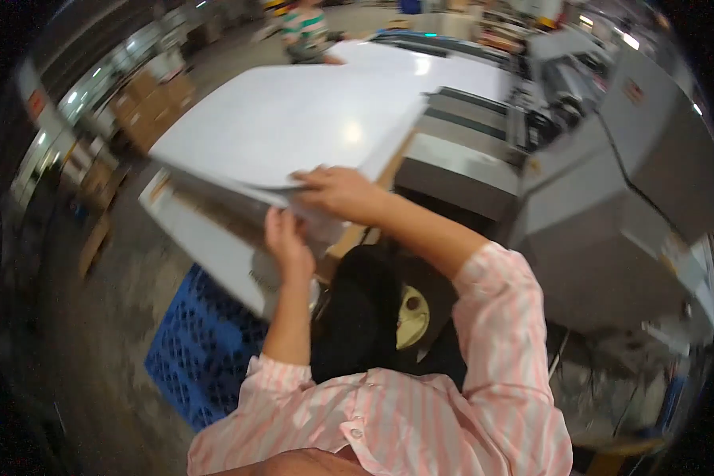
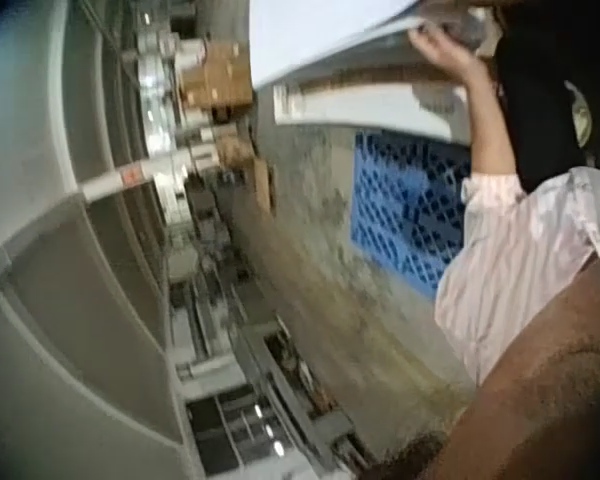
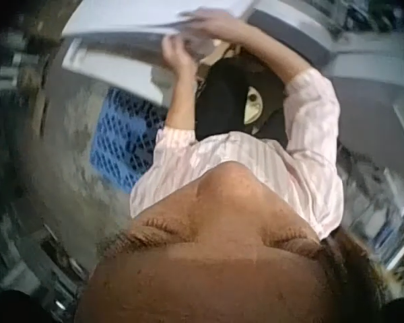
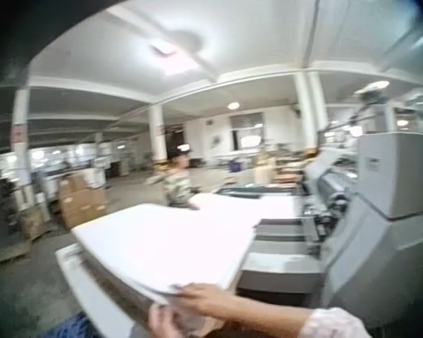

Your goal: Aligning and stacking large white sheets of material near an industrial machine.

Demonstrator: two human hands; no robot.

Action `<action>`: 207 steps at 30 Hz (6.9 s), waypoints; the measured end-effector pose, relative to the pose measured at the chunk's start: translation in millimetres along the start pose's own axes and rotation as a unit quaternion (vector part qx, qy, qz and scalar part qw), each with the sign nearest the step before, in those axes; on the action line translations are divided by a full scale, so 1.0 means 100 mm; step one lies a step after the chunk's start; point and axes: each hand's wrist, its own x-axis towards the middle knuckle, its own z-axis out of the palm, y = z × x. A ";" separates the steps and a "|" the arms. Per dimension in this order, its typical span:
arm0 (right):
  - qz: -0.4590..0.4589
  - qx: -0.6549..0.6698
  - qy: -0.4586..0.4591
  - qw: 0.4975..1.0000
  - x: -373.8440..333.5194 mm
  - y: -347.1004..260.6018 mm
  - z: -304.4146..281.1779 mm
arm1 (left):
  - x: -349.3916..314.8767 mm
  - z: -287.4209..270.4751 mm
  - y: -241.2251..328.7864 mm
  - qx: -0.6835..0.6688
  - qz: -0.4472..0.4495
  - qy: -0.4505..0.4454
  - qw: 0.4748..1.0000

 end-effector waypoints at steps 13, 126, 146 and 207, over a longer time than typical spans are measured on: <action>0.215 0.050 -0.065 0.973 0.33 -0.35 -0.15 | 0.03 -0.04 0.22 -0.073 -0.038 -0.021 0.996; 0.186 0.168 0.033 0.967 0.21 -0.14 0.04 | 0.09 -0.09 0.01 0.080 0.050 -0.006 0.996; 0.073 0.099 0.010 0.992 0.11 -0.11 -0.01 | 0.10 -0.31 0.42 0.431 0.275 -0.174 0.841; -0.011 -0.005 0.022 1.000 0.18 -0.04 -0.14 | 0.23 -0.02 0.36 0.004 -0.078 -0.036 0.996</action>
